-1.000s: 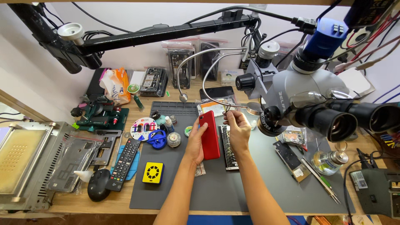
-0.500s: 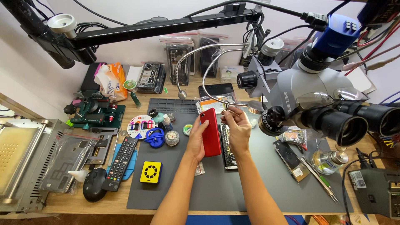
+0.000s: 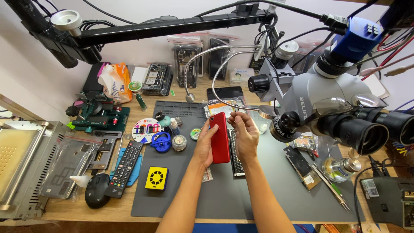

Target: The person picks up a red smartphone, plugs in a charging cable, and then operates the touchscreen by swiping and typing. The person holds the phone with both hands and navigates the interface while seated at a workbench.

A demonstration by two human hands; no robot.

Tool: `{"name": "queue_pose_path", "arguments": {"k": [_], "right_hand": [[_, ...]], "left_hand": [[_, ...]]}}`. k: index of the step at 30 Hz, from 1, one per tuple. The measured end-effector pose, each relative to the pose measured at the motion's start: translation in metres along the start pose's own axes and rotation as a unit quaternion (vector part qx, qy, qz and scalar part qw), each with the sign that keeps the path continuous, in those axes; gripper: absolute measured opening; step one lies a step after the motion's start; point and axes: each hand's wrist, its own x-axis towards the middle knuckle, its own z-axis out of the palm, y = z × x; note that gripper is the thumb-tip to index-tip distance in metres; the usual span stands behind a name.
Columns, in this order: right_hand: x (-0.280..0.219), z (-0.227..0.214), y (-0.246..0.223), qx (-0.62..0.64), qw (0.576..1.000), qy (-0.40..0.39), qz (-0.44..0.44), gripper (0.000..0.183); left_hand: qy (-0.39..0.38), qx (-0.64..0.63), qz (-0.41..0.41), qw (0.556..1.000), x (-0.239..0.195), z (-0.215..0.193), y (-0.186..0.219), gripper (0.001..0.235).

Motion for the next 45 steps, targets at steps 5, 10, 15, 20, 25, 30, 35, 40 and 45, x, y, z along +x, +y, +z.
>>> {"name": "queue_pose_path", "arguments": {"k": [5,10,15,20,25,30,35,40,45], "right_hand": [[0.013,-0.006,-0.001,0.122,0.985,0.022,0.121,0.012],[0.019,-0.006,-0.001,0.14,0.971,0.019,0.191,0.009],[0.006,0.014,-0.021,0.017,0.99,0.026,0.138,0.014],[0.012,0.0,-0.007,-0.022,0.991,0.032,0.131,0.013],[0.012,-0.004,0.003,-0.058,0.991,0.023,0.122,0.015],[0.01,0.0,0.002,-0.081,0.991,0.012,0.103,0.018],[0.01,0.0,0.003,-0.076,0.992,0.011,0.099,0.018],[0.01,-0.002,0.007,-0.081,0.992,0.012,0.094,0.019],[0.012,-0.004,0.01,-0.089,0.993,0.011,0.083,0.017]], "left_hand": [[0.002,-0.005,0.007,1.0,-0.002,0.005,0.003,0.059],[0.003,-0.01,0.01,1.0,-0.002,0.005,0.004,0.058],[0.014,-0.002,0.008,1.0,-0.011,0.013,0.009,0.06],[0.021,0.007,0.01,1.0,-0.012,0.017,0.01,0.06],[0.028,0.006,-0.003,1.0,-0.009,0.016,0.007,0.061],[0.035,-0.022,0.002,0.999,-0.004,0.014,0.005,0.061],[0.032,-0.018,0.009,0.999,-0.003,0.013,0.004,0.061],[0.02,-0.015,0.003,1.0,0.0,0.011,0.001,0.064],[0.017,-0.02,0.009,1.0,0.001,0.01,0.0,0.064]]}}
